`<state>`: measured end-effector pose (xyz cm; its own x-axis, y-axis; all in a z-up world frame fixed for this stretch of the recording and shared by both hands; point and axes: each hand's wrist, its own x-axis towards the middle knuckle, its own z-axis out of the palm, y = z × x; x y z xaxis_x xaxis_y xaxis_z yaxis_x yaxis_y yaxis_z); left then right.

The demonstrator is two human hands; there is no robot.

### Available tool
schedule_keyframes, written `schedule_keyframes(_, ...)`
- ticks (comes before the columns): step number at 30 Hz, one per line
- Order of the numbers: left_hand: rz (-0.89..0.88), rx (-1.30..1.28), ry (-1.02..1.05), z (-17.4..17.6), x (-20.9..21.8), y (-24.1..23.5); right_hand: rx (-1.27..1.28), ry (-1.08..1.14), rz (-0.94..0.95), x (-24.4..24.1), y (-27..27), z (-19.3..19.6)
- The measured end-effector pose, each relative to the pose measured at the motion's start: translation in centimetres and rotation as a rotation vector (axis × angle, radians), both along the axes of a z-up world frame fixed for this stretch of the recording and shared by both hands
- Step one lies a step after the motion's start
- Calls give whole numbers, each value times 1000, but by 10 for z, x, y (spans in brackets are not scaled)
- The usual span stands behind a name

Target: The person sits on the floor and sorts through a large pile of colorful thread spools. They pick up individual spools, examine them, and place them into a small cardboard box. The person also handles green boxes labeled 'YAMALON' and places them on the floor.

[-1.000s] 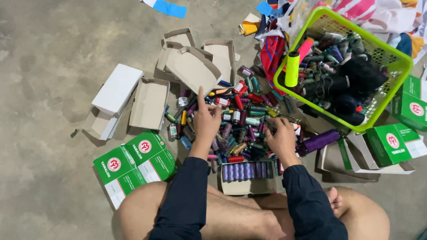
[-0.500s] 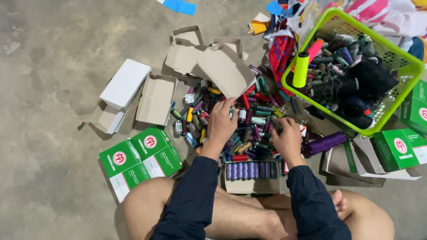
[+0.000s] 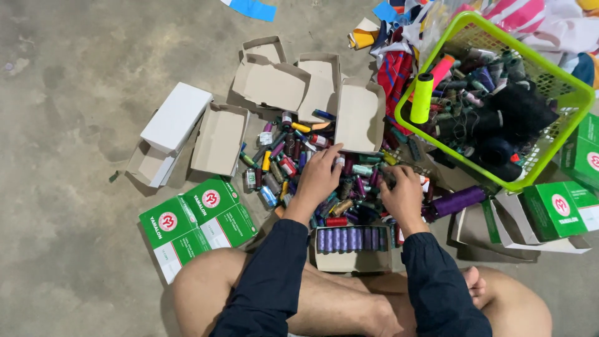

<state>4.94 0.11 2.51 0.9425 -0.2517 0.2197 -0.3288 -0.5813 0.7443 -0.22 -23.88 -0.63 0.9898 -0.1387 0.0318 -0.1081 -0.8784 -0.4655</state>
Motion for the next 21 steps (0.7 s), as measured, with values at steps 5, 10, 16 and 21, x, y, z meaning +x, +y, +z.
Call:
schedule_keyframes(5,184,-57,-5,-3,4,9,10,-20,15,0,1,4)
schedule_keyframes(10,236,-84,27,-12,7,11,-11,-30,15,-1,-1,-2)
schedule_keyframes(16,251,-107,60,-10,7,13,-31,-44,11,-3,2,2)
schedule_keyframes(21,182,-160,37,6,4,11,-29,-140,23,-7,3,-8)
